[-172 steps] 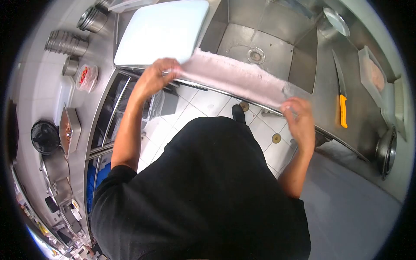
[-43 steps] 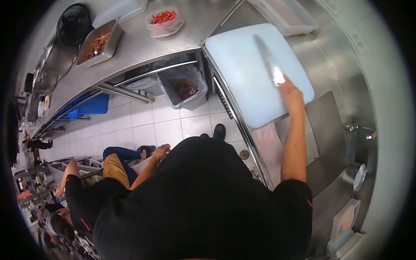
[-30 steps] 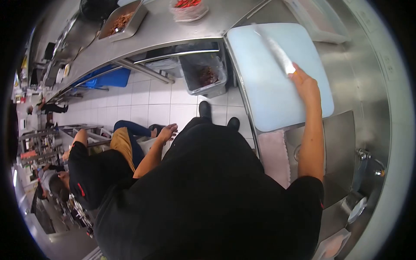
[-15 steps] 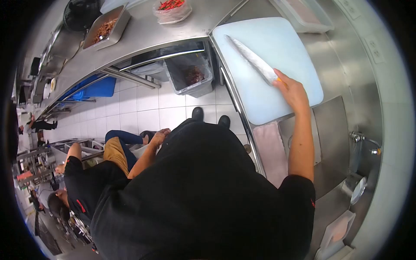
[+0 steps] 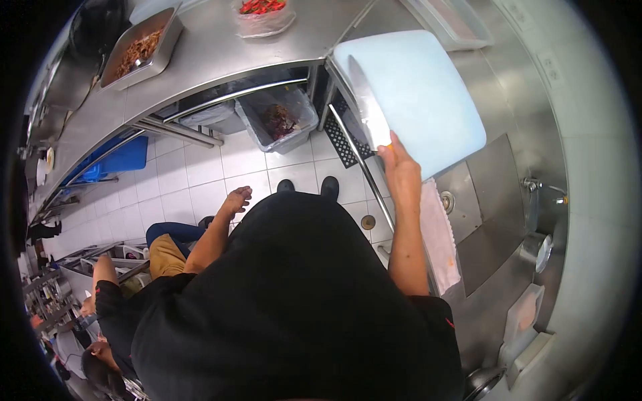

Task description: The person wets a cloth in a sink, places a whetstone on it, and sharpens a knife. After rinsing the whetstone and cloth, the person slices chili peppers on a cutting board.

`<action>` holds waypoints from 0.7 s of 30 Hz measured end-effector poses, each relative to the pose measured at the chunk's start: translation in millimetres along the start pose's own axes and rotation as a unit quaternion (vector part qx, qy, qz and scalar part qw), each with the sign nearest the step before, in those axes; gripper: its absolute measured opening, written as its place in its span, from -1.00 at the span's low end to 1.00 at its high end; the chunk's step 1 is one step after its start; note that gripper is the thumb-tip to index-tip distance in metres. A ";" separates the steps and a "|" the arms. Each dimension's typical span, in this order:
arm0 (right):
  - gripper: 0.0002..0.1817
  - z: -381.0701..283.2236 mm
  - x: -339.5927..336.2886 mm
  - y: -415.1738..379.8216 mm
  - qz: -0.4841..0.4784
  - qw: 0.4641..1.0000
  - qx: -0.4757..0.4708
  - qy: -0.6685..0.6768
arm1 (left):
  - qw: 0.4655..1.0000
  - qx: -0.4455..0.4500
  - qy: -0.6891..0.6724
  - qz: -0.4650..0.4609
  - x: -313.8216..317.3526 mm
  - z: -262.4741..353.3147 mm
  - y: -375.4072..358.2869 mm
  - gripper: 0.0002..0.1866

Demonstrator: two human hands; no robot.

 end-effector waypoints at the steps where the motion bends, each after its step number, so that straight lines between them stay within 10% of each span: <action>1: -0.42 -12.8 8.0 -1.0 -0.005 1.000 -0.003 0.009 | 1.000 0.007 0.001 -0.001 -3.7 2.5 0.6 -0.36; 7: -0.45 -69.7 47.8 -7.1 -0.037 0.998 -0.042 0.018 | 1.000 0.009 -0.018 0.024 -39.4 -15.2 -4.3 -0.38; 11: -0.42 -75.2 112.2 -3.0 -0.222 0.974 -0.030 -0.028 | 0.996 -0.004 -0.081 0.032 -56.5 -40.2 -17.9 -0.36; 21: -0.38 -24.3 327.7 89.8 -0.170 0.912 -0.237 -0.287 | 0.996 -0.063 -0.018 0.055 -90.3 -83.6 -76.0 -0.34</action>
Point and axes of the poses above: each hand's wrist, its own y-axis towards the middle knuckle, its own x-axis out of the palm, z = x × y, the point moved 8 cm from there along y, towards the middle knuckle, and after that the axes turned 7 degrees about -y, right-handed, at the moved point
